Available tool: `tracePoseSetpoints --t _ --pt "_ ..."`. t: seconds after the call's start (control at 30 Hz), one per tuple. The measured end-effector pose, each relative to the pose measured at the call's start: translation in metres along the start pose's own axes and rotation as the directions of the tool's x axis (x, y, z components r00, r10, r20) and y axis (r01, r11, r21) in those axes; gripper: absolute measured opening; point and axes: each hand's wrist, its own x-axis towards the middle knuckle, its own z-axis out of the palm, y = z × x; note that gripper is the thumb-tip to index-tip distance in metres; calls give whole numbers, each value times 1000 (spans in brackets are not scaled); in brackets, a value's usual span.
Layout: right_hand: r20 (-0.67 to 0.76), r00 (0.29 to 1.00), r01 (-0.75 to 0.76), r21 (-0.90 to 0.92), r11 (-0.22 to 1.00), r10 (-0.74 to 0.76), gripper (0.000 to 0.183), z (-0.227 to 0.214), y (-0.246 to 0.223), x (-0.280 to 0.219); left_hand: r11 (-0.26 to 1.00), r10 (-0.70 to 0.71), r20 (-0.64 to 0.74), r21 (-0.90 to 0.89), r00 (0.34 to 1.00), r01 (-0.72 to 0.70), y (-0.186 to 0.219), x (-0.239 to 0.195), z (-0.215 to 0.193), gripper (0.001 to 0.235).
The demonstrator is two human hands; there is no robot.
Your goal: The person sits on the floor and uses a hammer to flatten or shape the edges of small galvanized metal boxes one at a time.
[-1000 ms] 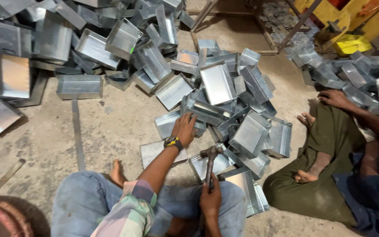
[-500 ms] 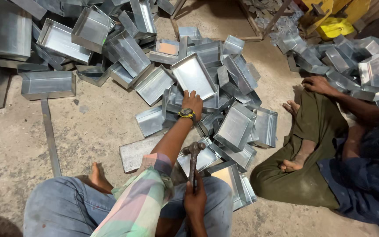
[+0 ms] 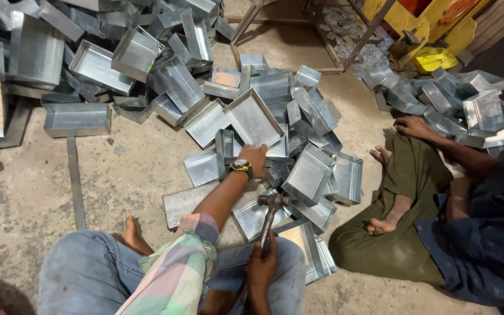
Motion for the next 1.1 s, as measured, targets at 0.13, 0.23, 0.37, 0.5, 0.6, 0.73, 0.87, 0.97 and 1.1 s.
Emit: tracePoseSetpoints --t 0.13,0.23,0.37,0.5,0.6,0.73,0.87,0.97,1.1 --pt "-37 999 -30 68 997 32 53 5 1 -5 988 -97 -47 -128 994 91 6 9 8 94" --pt "-97 994 55 35 998 -52 50 -3 3 0 980 -161 -83 -134 983 149 14 -1 31 60" --pt "-157 875 445 -109 889 -458 45 -4 5 4 942 -224 -265 -305 938 138 26 -39 55 25" --pt "-135 991 44 198 979 -17 48 -5 -5 3 821 -345 -390 -565 854 74 34 -49 28 37" --pt "-139 990 16 200 980 12 50 -4 -16 -3 719 -461 -368 -688 808 96 15 -51 6 37" --pt "-79 994 93 155 983 -82 47 -5 -30 -9 709 -532 -160 -620 831 335 -29 -78 23 36" --pt "16 1000 8 70 998 -9 53 0 -37 -11 704 -555 -20 -545 832 456 -51 -109 56 39" --pt "68 996 61 -53 997 -57 51 -2 -36 -21 646 -584 61 -568 809 509 -42 -141 54 52" --pt "139 963 259 -266 929 -229 50 4 -45 -32 730 -571 -121 -528 812 434 -30 -193 13 70"
